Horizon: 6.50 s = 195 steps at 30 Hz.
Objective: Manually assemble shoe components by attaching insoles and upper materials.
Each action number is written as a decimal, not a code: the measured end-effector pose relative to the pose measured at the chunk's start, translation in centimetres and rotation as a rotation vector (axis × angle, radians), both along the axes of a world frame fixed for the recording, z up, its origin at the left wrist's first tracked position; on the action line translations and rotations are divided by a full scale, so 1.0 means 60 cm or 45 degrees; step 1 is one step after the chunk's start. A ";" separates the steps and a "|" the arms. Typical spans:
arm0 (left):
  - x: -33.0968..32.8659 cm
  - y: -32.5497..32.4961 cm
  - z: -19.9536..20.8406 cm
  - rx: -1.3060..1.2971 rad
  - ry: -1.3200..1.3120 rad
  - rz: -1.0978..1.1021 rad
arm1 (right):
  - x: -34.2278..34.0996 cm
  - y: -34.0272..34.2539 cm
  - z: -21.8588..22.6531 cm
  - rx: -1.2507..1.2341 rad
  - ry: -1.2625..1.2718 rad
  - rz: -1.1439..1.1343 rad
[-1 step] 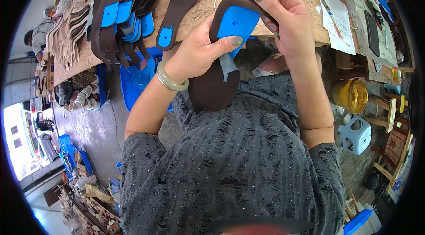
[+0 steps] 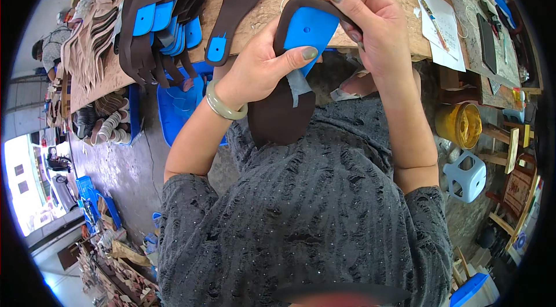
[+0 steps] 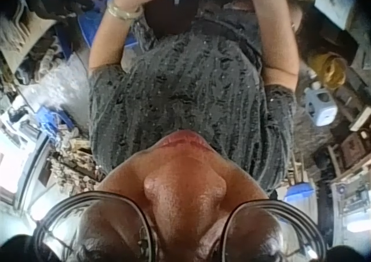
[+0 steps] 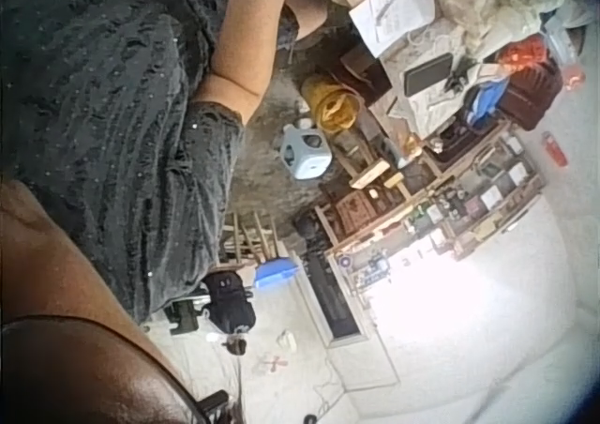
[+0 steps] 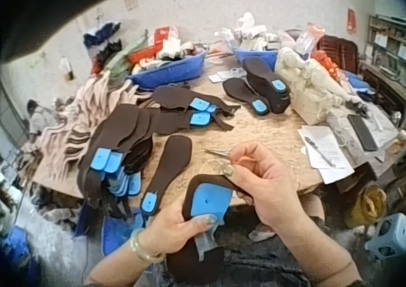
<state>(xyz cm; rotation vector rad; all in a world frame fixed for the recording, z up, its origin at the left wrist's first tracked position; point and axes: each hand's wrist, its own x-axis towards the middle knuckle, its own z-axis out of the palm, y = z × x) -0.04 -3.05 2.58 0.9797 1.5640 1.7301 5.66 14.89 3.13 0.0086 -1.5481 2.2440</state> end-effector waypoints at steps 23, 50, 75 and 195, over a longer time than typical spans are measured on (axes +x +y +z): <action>0.009 0.034 -0.030 0.470 -0.184 0.445 | 0.000 -0.056 -0.019 0.163 -0.029 -0.239; 0.035 0.029 -0.057 0.357 -0.160 0.576 | 0.026 -0.067 -0.056 0.136 -0.343 -0.091; 0.051 0.028 -0.058 0.195 -0.578 0.594 | 0.047 -0.046 -0.094 0.743 -0.332 0.186; 0.082 -0.072 -0.060 0.135 0.128 0.514 | -0.097 -0.089 0.044 1.257 0.365 1.115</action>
